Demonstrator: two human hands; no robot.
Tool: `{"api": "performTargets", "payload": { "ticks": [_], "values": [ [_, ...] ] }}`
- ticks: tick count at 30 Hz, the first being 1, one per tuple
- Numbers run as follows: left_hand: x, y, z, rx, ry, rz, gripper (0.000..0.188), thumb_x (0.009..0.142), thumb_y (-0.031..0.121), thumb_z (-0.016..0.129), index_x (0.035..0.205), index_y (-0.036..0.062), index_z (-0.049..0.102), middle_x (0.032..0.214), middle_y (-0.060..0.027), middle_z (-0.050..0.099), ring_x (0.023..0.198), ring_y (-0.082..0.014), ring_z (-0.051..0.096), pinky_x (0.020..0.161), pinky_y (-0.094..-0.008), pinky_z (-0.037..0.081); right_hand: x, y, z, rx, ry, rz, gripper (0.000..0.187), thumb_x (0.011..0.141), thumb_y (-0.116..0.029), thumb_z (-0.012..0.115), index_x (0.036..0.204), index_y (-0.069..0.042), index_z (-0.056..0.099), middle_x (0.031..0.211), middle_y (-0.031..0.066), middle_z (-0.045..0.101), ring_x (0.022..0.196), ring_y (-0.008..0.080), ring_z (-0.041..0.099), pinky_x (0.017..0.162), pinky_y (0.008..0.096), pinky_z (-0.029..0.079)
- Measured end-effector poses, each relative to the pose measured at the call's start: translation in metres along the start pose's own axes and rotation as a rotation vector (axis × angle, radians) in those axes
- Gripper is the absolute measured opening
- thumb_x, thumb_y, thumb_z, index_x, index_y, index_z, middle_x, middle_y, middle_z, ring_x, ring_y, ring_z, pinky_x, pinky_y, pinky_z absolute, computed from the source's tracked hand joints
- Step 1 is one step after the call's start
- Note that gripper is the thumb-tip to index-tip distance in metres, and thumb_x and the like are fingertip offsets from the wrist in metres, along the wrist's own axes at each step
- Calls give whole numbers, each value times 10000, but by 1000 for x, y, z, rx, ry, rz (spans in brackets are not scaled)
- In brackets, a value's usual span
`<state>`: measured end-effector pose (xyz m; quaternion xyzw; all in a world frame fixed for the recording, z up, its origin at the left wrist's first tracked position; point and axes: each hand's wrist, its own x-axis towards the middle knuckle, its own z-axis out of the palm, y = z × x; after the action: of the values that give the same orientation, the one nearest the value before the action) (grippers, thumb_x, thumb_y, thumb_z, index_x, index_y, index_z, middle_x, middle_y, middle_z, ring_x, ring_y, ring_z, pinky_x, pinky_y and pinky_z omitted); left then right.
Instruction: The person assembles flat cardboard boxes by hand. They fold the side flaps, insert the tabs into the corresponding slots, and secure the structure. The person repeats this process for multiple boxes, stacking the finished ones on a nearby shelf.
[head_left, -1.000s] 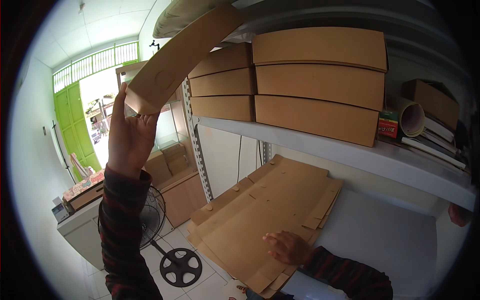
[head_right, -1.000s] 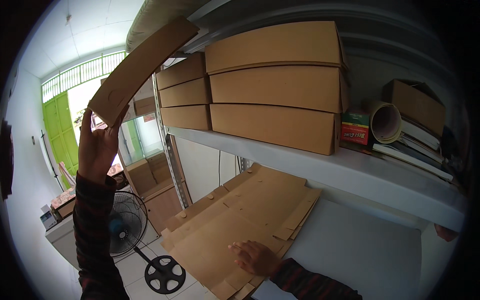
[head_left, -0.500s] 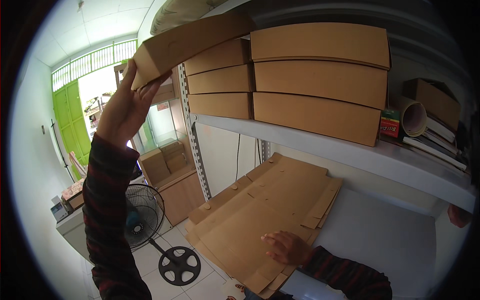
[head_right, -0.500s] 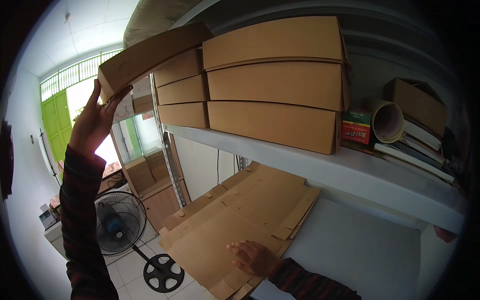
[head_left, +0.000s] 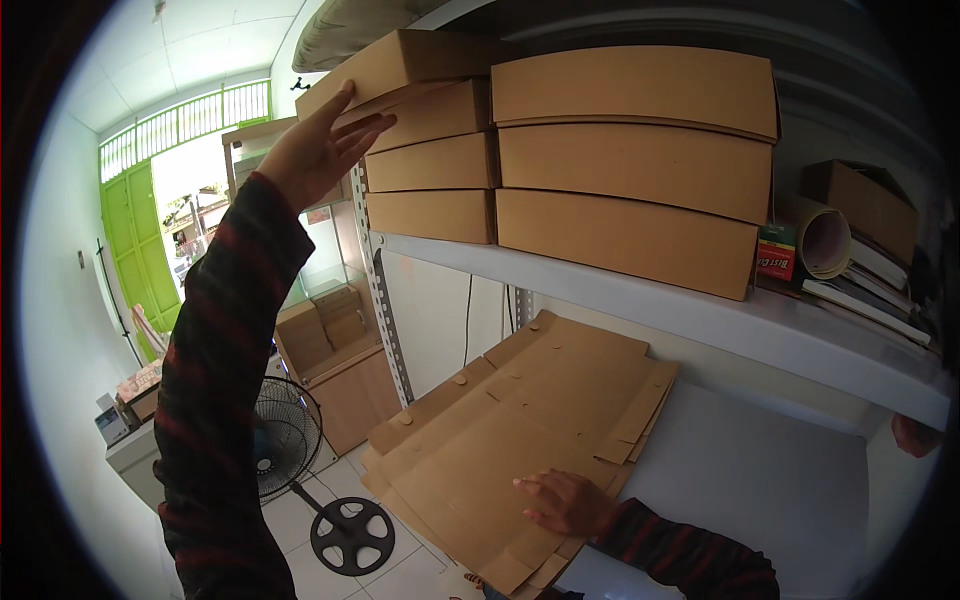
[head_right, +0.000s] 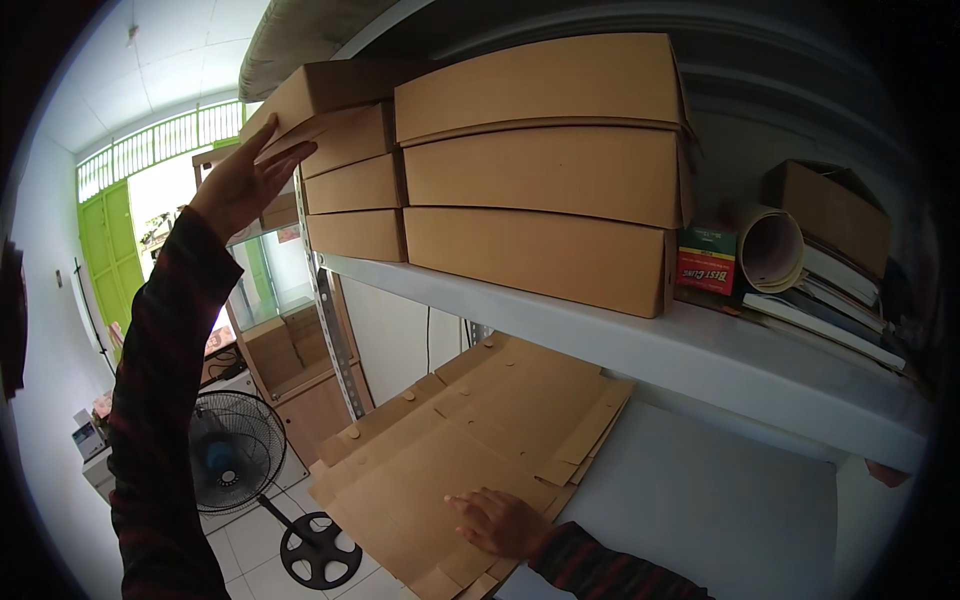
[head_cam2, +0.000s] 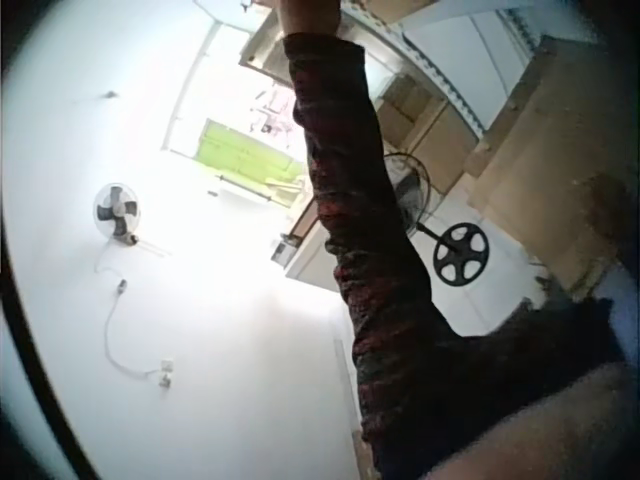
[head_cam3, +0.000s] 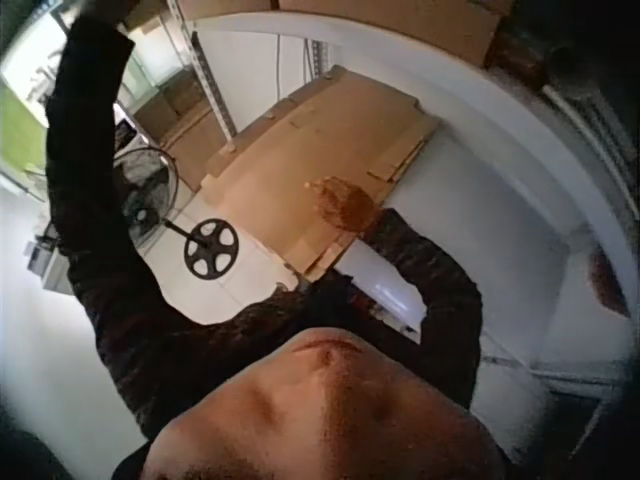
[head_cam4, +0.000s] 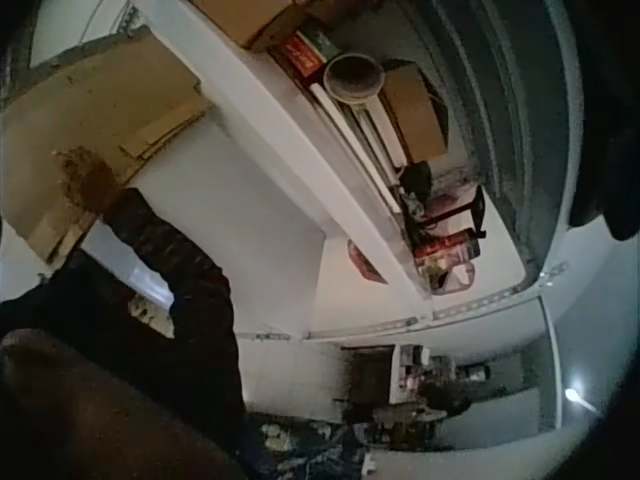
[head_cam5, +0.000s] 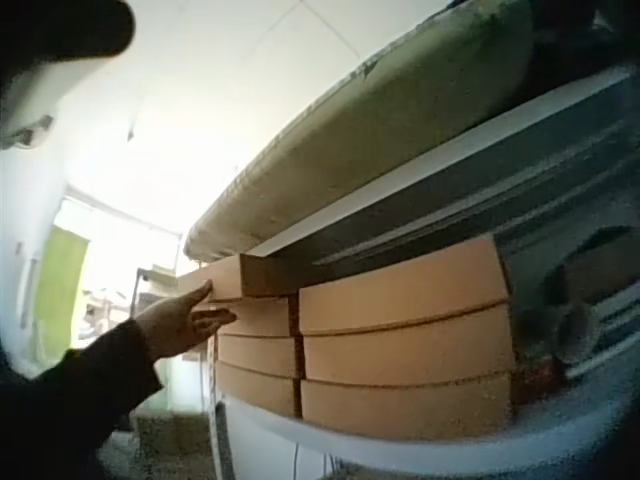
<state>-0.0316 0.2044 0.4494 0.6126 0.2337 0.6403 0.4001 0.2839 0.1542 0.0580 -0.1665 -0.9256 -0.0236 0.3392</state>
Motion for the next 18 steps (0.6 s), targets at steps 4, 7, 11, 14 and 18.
{"api": "performTargets", "payload": {
  "ticks": [4,7,11,14,18],
  "values": [
    [36,-12,-27,245,145,-53,803,829,448,746,1386,13,363,1226,-128,480,1114,-162,528,830,-233,470,4,-3,-2,36,-6,-2,462,860,-215,660,1262,-32,523,1042,133,584,911,281,617,781,373,532],
    [41,-27,-15,517,381,105,955,778,577,722,1349,-95,358,1326,-194,453,1178,-247,522,925,-316,459,2,-2,0,52,-8,12,463,862,-219,659,1265,-37,524,1029,132,588,902,280,619,775,370,534],
    [53,-49,-8,704,476,362,1151,765,732,594,1454,-104,204,1477,-280,261,1390,-350,267,1114,-436,278,-1,0,0,20,-29,30,466,866,-225,658,1273,-44,521,1016,129,592,900,273,623,777,364,535],
    [61,-53,-15,697,371,347,1188,773,738,570,1489,-88,106,1551,-265,110,1466,-339,59,1169,-417,138,2,-2,-1,39,-39,24,481,874,-220,641,1292,-43,482,1013,132,595,904,281,615,789,373,526],
    [60,-60,2,697,356,290,1202,776,756,542,1493,-87,72,1572,-252,47,1479,-322,-10,1180,-410,92,0,0,-1,44,-23,20,487,879,-214,630,1303,-41,463,1014,134,597,917,286,611,800,378,522]
  ]
}}
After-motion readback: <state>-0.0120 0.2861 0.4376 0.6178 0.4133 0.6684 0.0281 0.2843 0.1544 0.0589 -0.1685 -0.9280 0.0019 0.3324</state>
